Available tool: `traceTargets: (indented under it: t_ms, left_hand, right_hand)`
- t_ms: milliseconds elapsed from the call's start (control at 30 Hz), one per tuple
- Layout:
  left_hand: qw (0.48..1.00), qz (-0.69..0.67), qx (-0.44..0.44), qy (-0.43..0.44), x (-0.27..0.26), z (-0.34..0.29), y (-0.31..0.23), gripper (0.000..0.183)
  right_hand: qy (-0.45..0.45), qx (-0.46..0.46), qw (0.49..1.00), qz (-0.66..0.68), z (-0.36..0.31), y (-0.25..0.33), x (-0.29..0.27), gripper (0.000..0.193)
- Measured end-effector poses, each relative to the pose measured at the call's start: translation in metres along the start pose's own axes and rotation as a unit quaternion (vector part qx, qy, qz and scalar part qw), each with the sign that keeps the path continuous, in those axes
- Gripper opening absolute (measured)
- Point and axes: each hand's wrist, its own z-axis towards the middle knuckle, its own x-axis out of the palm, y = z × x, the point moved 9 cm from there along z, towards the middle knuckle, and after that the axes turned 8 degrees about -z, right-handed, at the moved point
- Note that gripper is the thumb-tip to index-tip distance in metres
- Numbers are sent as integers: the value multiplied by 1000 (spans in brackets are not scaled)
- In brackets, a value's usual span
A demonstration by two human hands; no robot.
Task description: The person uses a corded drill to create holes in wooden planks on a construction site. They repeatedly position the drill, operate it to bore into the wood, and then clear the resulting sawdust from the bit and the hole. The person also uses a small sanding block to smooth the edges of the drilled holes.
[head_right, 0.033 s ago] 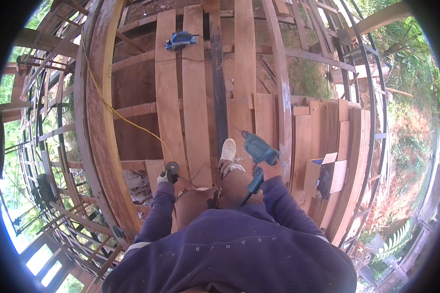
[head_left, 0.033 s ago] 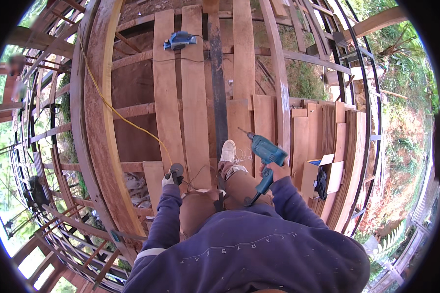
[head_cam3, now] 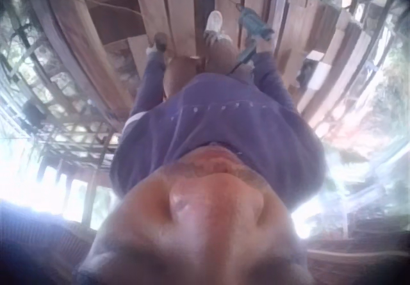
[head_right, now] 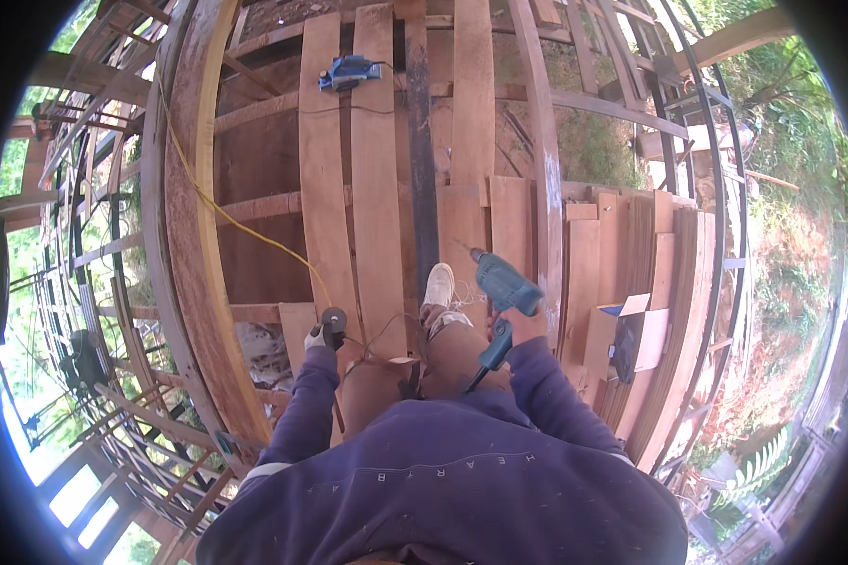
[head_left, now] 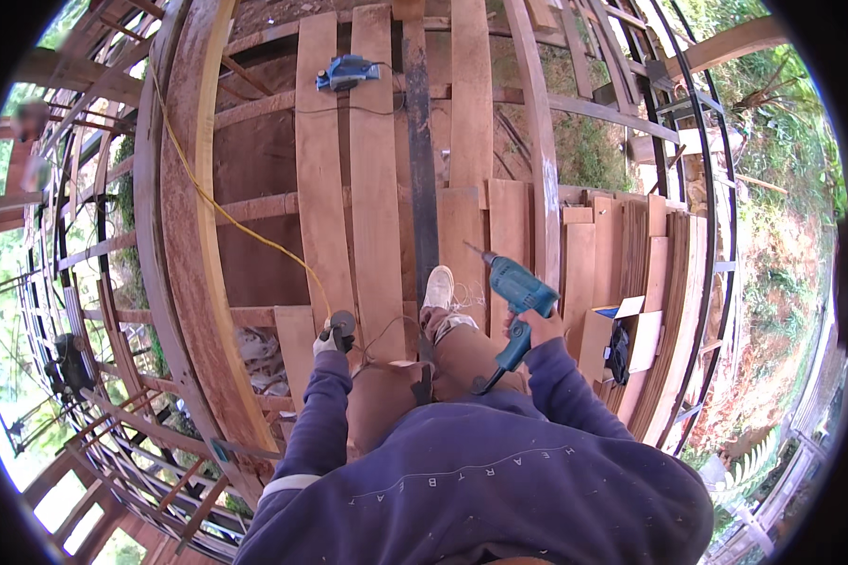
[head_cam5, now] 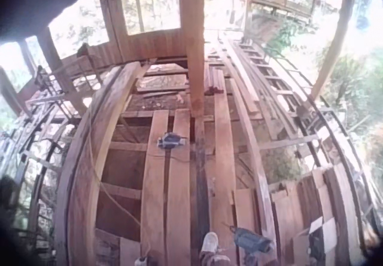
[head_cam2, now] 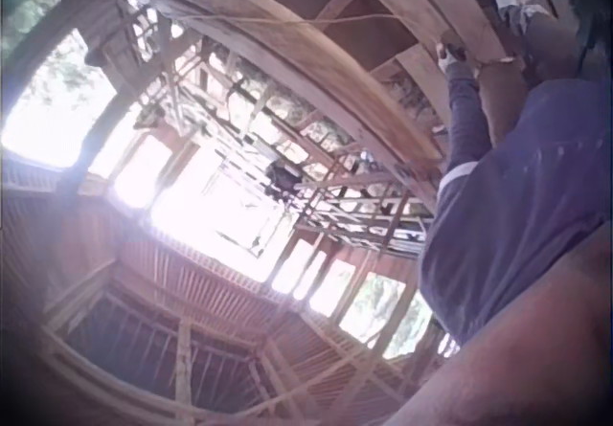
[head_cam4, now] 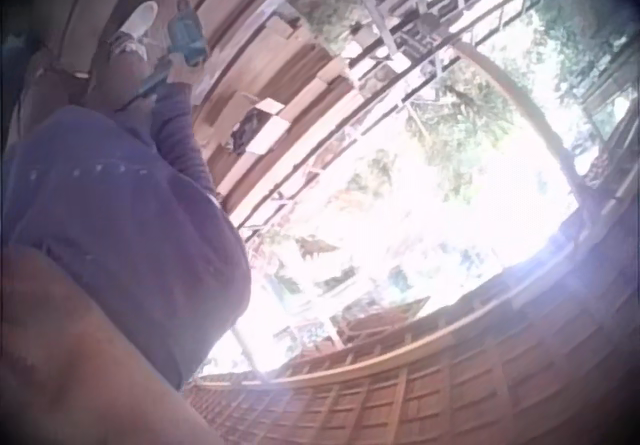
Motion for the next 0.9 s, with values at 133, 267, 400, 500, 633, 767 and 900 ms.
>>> traceTargets:
  t_ms: [133,267,400,500,633,767,900]
  left_hand:
    - [998,51,23,30,36,4,26,20]
    - [995,65,37,63,95,1,23,27]
    - [995,-54,50,66,117,1,28,30]
    - [975,-209,29,75,126,-16,55,25]
    - [920,-384,-8,75,130,-78,119,23]
    - [897,-438,14,47,149,-142,167,15]
    - [860,-505,44,-56,143,-185,221,8]
  right_hand:
    - [-10,7,1000,5,34,6,-48,37]
    - [16,-12,1000,-17,68,20,-61,35]
    - [80,-42,994,-58,96,43,-37,34]
    - [149,-60,977,-139,101,57,6,34]
    - [312,-91,914,-242,65,49,41,38]
    - [447,-84,852,-259,1,44,62,47]
    - [618,-91,699,-348,4,35,114,41]
